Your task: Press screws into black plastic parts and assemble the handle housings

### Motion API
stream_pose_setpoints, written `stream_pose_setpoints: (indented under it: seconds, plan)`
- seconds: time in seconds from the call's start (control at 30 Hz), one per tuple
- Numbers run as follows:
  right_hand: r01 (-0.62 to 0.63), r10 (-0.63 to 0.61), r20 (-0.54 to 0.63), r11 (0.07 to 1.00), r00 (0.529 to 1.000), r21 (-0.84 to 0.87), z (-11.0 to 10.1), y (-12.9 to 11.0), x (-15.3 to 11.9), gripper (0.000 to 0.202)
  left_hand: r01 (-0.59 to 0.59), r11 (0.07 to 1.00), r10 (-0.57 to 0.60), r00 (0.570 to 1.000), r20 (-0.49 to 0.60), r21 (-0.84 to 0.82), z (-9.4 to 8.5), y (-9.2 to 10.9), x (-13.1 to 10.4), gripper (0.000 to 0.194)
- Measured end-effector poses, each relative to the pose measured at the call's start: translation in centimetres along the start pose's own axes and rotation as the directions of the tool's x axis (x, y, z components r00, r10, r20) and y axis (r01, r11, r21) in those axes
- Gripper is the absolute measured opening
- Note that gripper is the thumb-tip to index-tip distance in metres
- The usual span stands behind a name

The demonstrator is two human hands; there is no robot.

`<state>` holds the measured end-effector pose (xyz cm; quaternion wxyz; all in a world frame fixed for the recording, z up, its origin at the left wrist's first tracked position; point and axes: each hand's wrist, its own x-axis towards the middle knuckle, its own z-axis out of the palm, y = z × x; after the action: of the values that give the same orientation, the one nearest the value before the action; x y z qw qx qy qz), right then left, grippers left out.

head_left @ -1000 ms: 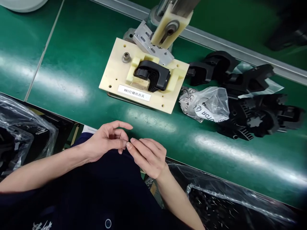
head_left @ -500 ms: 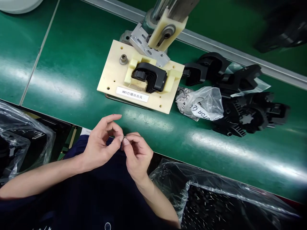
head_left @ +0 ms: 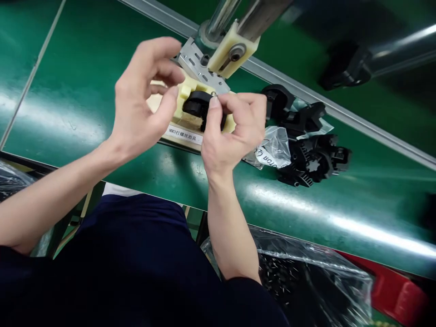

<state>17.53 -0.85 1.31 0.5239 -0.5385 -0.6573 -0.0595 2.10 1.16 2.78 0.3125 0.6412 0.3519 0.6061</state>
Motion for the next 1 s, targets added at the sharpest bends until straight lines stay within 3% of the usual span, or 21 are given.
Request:
stream_pose_setpoints:
  seconds: [0.13,0.2,0.4,0.57,0.73,0.87,1.0]
  plan:
    - [-0.098,0.102,0.118,0.994,0.988,-0.039,1.7,0.5,0.0,0.029,0.098,0.995,-0.094,0.986,0.137,-0.020,1.0,-1.4,2.3,0.039]
    - [-0.116,0.130,0.151,0.988,0.980,-0.100,2.1,0.3,0.0,0.032,0.092,0.995,-0.085,0.979,0.186,-0.030,1.5,-1.6,2.8,0.040]
    - [-0.304,0.310,0.065,0.949,0.949,-0.083,3.2,-1.2,0.4,0.028,-0.022,0.999,0.030,0.962,0.271,-0.030,2.3,-2.2,2.9,0.040]
    - [-0.319,0.322,-0.005,0.935,0.947,-0.157,3.9,-1.7,0.5,0.034,-0.096,0.994,0.079,0.965,0.248,0.058,2.4,-3.0,3.1,0.044]
    - [-0.394,0.407,0.110,0.911,0.907,-0.121,4.4,-1.1,0.1,0.048,-0.280,0.957,0.241,0.916,0.321,0.078,2.2,-3.7,4.2,0.042]
    - [-0.357,0.359,0.005,0.928,0.933,-0.107,4.3,-0.8,0.1,0.055,-0.374,0.917,0.307,0.885,0.351,0.142,2.1,-4.6,4.6,0.042]
    - [-0.265,0.256,-0.074,0.949,0.964,-0.172,3.9,-0.6,0.5,0.052,-0.458,0.885,0.416,0.861,0.291,0.089,2.6,-5.5,4.5,0.039]
